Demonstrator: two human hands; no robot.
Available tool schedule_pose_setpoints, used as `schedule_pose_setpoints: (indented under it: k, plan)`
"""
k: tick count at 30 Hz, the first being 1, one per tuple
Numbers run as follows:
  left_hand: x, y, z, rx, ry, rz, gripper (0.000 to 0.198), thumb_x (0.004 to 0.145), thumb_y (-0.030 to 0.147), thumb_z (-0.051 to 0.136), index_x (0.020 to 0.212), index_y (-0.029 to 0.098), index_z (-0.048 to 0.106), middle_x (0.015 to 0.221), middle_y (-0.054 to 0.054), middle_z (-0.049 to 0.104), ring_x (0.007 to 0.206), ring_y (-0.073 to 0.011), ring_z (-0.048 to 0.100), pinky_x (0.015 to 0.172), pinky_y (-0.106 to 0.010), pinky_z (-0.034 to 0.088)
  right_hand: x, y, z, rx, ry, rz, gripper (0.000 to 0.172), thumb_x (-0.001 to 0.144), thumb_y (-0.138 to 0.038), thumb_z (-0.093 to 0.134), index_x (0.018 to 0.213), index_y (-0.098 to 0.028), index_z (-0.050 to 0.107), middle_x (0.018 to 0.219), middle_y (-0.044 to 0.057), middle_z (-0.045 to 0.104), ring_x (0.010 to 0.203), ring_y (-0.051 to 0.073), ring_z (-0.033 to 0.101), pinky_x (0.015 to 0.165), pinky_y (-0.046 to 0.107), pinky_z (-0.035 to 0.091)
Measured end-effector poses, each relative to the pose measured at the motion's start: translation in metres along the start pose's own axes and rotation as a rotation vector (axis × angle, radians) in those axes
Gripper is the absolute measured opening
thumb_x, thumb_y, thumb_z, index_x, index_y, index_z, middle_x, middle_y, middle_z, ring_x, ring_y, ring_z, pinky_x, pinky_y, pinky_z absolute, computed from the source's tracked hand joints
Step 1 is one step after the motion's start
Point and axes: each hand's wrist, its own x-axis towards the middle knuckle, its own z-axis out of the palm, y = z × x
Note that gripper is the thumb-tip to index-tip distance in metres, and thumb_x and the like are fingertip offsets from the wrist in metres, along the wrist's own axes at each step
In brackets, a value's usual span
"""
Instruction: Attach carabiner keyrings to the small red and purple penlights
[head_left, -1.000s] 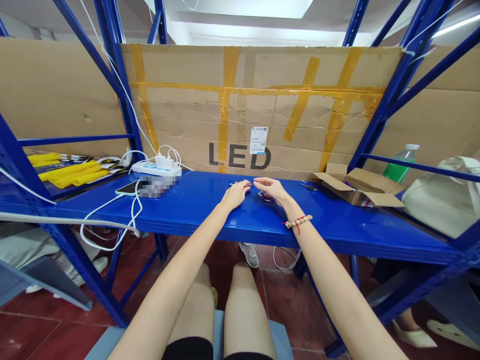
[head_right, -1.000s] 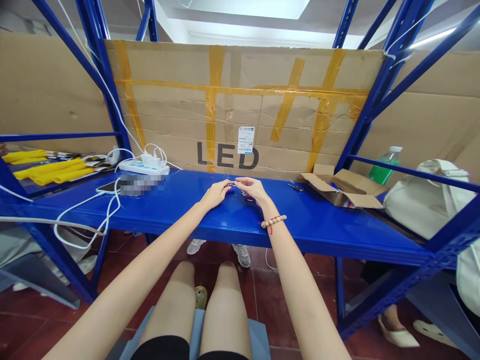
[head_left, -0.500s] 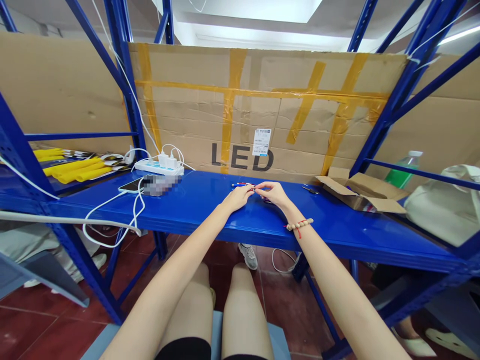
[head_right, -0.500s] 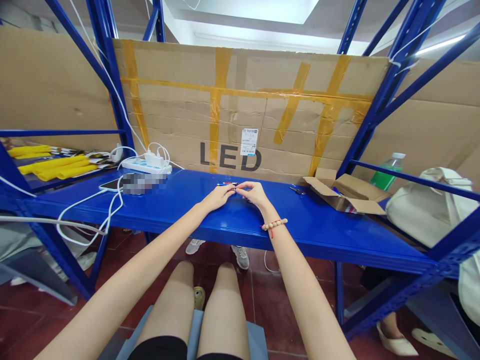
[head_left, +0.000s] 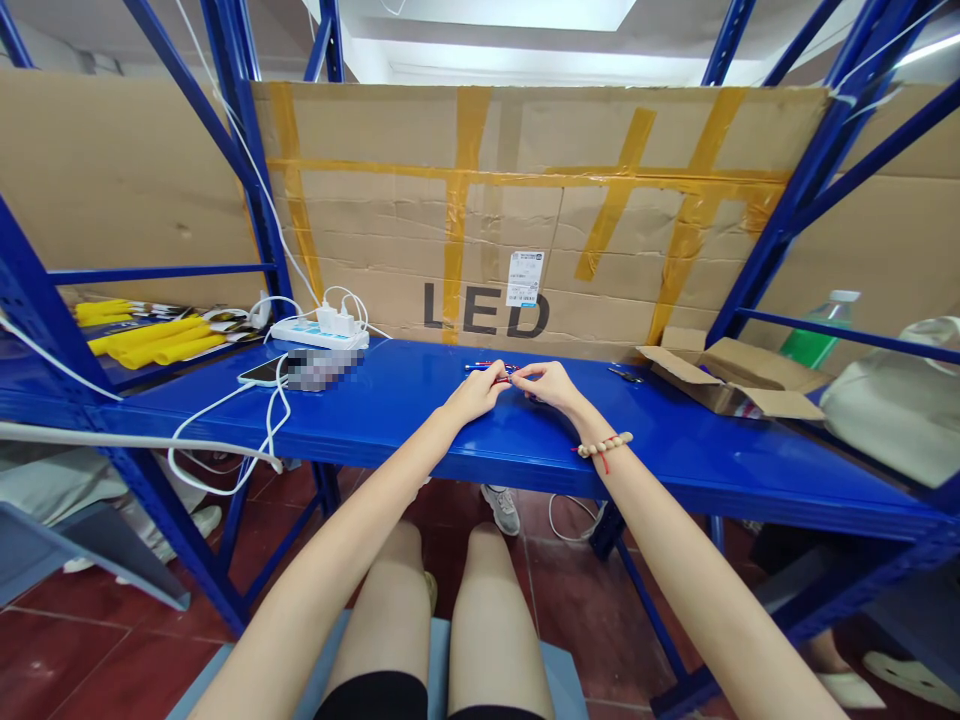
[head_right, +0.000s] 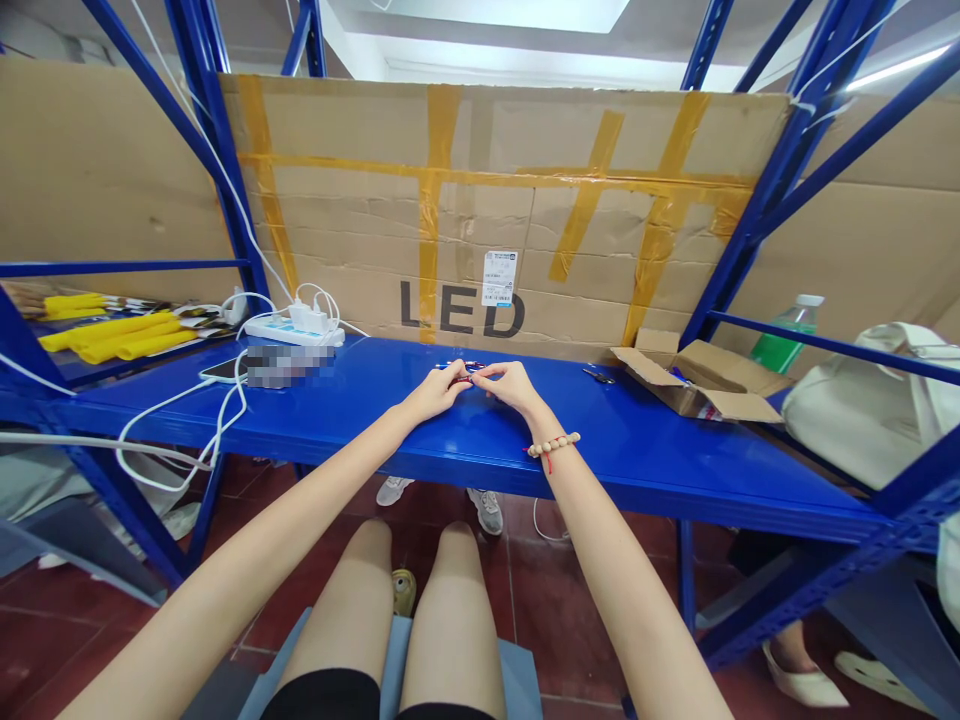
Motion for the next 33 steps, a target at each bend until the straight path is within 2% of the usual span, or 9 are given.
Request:
schedule_pose_setpoints:
  k: [8, 11, 15, 17, 21, 26, 33]
  plan:
    - [0.0000, 0.0025, -0.0019, 0.022, 0.052, -0.020, 0.005, 0.086, 0.022, 0.046, 0.087, 0.019, 0.051, 0.085, -0.003, 0.066, 0.079, -0.0176, 0.062, 0.068, -0.025, 0.045, 0.0020, 0.0012, 0.0016, -0.017, 0.013, 0.019, 0.048, 0.059, -0.053, 0.069, 0.083, -0.012, 0.073, 0.049, 0.000, 0.057, 0.042, 0.006, 0.041, 0.040, 0.021, 0.033]
    - [0.0007, 0.0021, -0.0017, 0.022, 0.058, -0.021, 0.012, 0.086, 0.021, 0.047, 0.097, 0.019, 0.053, 0.089, -0.004, 0.067, 0.083, -0.0182, 0.064, 0.071, -0.026, 0.047, 0.0024, 0.0001, 0.0027, -0.007, 0.017, 0.041, 0.048, 0.058, -0.053, 0.070, 0.084, -0.012, 0.073, 0.049, 0.000, 0.057, 0.041, 0.006, 0.040, 0.039, 0.020, 0.033]
    - [0.0031, -0.0014, 0.0008, 0.008, 0.066, -0.027, 0.028, 0.084, 0.019, 0.050, 0.113, 0.020, 0.052, 0.104, -0.004, 0.067, 0.093, -0.0177, 0.063, 0.084, -0.028, 0.047, 0.0022, -0.0017, 0.0029, 0.019, 0.018, 0.077, 0.050, 0.057, -0.053, 0.071, 0.085, -0.012, 0.073, 0.046, -0.001, 0.054, 0.038, 0.005, 0.037, 0.037, 0.020, 0.030]
    - [0.0043, -0.0029, 0.0021, 0.010, 0.064, -0.032, 0.027, 0.085, 0.019, 0.050, 0.111, 0.020, 0.056, 0.109, -0.005, 0.066, 0.098, -0.0182, 0.062, 0.088, -0.029, 0.046, 0.0016, -0.0028, 0.0030, 0.036, 0.019, 0.092, 0.051, 0.056, -0.054, 0.072, 0.085, -0.011, 0.073, 0.045, -0.001, 0.053, 0.038, 0.005, 0.036, 0.036, 0.020, 0.029]
    - [0.0056, -0.0033, 0.0033, 0.023, 0.046, -0.042, 0.022, 0.087, 0.021, 0.045, 0.102, 0.021, 0.062, 0.106, -0.005, 0.067, 0.100, -0.0195, 0.061, 0.090, -0.031, 0.046, 0.0004, -0.0053, 0.0041, 0.085, 0.028, 0.102, 0.054, 0.053, -0.057, 0.072, 0.084, -0.012, 0.072, 0.050, 0.000, 0.054, 0.042, 0.005, 0.039, 0.036, 0.019, 0.029]
    - [0.0063, -0.0027, 0.0038, 0.024, 0.048, -0.069, 0.024, 0.089, 0.021, 0.041, 0.106, 0.021, 0.058, 0.110, -0.005, 0.065, 0.103, -0.0196, 0.059, 0.092, -0.033, 0.045, 0.0013, -0.0071, 0.0060, 0.148, 0.031, 0.097, 0.055, 0.050, -0.060, 0.071, 0.080, -0.014, 0.070, 0.060, 0.002, 0.059, 0.049, 0.007, 0.045, 0.038, 0.018, 0.031]
    - [0.0051, -0.0008, 0.0030, 0.015, 0.018, -0.076, 0.022, 0.091, 0.024, 0.039, 0.104, 0.021, 0.056, 0.109, -0.006, 0.065, 0.102, -0.0197, 0.060, 0.088, -0.032, 0.045, 0.0005, -0.0080, 0.0038, 0.174, 0.019, 0.139, 0.051, 0.047, -0.058, 0.074, 0.073, -0.014, 0.067, 0.053, -0.001, 0.053, 0.046, 0.006, 0.043, 0.037, 0.018, 0.029]
